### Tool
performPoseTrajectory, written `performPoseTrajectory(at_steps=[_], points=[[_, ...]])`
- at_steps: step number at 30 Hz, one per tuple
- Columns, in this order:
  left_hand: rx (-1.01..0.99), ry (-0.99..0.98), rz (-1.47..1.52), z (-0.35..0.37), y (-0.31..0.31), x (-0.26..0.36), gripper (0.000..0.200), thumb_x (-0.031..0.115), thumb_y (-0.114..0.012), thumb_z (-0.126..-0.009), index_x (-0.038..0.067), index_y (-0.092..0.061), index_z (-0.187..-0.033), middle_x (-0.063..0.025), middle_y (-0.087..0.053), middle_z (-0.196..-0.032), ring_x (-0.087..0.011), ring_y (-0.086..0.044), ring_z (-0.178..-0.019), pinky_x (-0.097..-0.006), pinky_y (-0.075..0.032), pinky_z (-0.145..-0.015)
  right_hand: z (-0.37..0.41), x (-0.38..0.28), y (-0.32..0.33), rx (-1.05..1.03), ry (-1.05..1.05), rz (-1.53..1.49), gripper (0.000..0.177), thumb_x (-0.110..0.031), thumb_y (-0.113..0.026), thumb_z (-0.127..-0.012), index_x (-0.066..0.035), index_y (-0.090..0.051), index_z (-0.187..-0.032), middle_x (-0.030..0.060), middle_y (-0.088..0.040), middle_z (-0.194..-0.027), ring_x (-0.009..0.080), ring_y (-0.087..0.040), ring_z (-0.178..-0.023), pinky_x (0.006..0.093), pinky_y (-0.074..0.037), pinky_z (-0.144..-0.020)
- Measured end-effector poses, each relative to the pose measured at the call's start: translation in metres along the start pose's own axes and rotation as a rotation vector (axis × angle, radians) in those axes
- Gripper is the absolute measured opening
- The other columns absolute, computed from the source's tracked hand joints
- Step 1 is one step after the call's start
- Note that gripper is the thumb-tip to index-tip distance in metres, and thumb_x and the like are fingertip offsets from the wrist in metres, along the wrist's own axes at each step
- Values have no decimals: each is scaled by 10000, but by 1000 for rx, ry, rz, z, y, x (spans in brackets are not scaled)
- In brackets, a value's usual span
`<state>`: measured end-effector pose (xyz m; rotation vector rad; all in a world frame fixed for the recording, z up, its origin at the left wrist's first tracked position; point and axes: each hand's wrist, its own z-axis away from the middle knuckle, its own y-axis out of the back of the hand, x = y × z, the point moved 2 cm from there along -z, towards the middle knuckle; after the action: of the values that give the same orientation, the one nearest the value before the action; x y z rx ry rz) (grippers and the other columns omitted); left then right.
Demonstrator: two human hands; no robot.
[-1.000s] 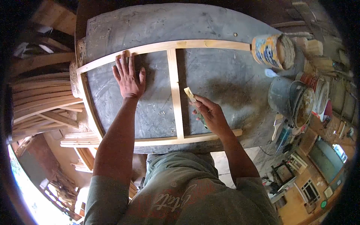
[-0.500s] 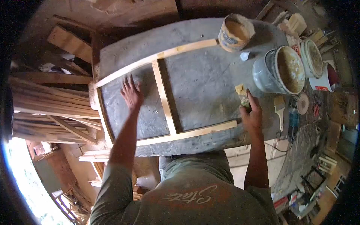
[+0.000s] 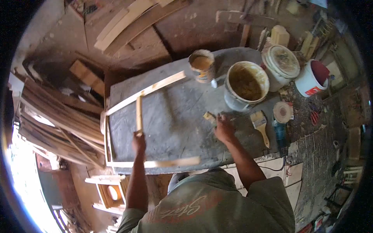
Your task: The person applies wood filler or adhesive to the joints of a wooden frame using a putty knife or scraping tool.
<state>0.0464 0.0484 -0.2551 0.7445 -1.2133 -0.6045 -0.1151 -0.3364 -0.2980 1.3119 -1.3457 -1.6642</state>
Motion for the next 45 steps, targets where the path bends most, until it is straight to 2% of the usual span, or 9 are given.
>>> performPoseTrajectory(at_steps=[2, 7, 11, 17, 20, 30, 36, 42, 45], points=[[-27, 24, 79, -40, 11, -63, 333, 259, -635, -916, 39, -554, -1152, -233, -670, -957, -404, -649, -883, -463, -494, -748, -11, -4, 24, 89, 42, -108, 648, -207, -706, -810, -38, -463, -1386, 187, -540, -1151, 341, -561, -1060, 434, -469, -887], [151, -191, -211, 2, 102, -15, 586, 444, -764, -791, 79, -482, -1154, -206, -656, -954, -421, -633, -898, -503, -482, -755, -46, -26, 174, 160, 80, -601, 430, -215, -683, -862, -36, -601, -1244, 166, -636, -1038, 341, -626, -959, 434, -497, -853], [183, -230, -384, 37, 131, 10, 435, 318, -686, -868, 126, -454, -1182, -207, -643, -990, -422, -624, -932, -529, -477, -744, -136, -24, 224, 341, 182, -662, 285, -214, -664, -860, -14, -676, -1063, 181, -669, -924, 377, -649, -859, 443, -518, -768], [170, -249, -370, 80, 142, 43, 343, 230, -608, -926, 146, -452, -1220, -243, -643, -1052, -458, -616, -955, -548, -482, -774, -296, -42, 160, -58, 185, 24, 245, -185, -551, -868, -68, -719, -1004, 197, -683, -1036, 364, -659, -954, 456, -512, -814], [49, -191, -335, 111, 153, 92, 325, 242, -621, -925, 172, -470, -1204, -223, -669, -954, -459, -630, -908, -532, -487, -732, -326, -40, 114, -86, 149, -3, 266, -184, -536, -854, -36, -715, -983, 215, -658, -1120, 362, -637, -1050, 458, -504, -854], [-252, -451, -245, 112, 129, 78, 395, 255, -666, -892, 114, -469, -1203, -191, -666, -1018, -423, -628, -975, -492, -500, -806, -391, 9, 27, -350, 405, 288, 523, -73, -626, -813, -26, -552, -1329, 186, -553, -1359, 310, -513, -1284, 369, -417, -1047], [-301, -360, -164, 109, 139, 84, 435, 206, -718, -856, 81, -496, -1209, -221, -659, -1037, -405, -630, -1014, -470, -506, -832, -370, -14, 60, -352, 301, 275, 332, -84, -608, -787, 21, -680, -1094, 235, -658, -1124, 364, -639, -1074, 422, -503, -932], [-415, -448, -77, 97, 155, 83, 527, 227, -759, -826, 50, -485, -1240, -215, -672, -1030, -380, -645, -1007, -450, -504, -843, -323, -24, 107, 131, 271, -379, 217, -150, -650, -816, 2, -718, -954, 223, -693, -1011, 343, -692, -877, 365, -534, -791], [-439, -417, -93, 98, 156, 82, 514, 224, -750, -833, 58, -484, -1240, -215, -667, -1044, -388, -639, -1009, -452, -504, -849, -255, -33, 111, 372, 390, -731, 127, -113, -667, -802, 10, -693, -809, 100, -721, -822, 167, -681, -789, 303, -520, -725]])
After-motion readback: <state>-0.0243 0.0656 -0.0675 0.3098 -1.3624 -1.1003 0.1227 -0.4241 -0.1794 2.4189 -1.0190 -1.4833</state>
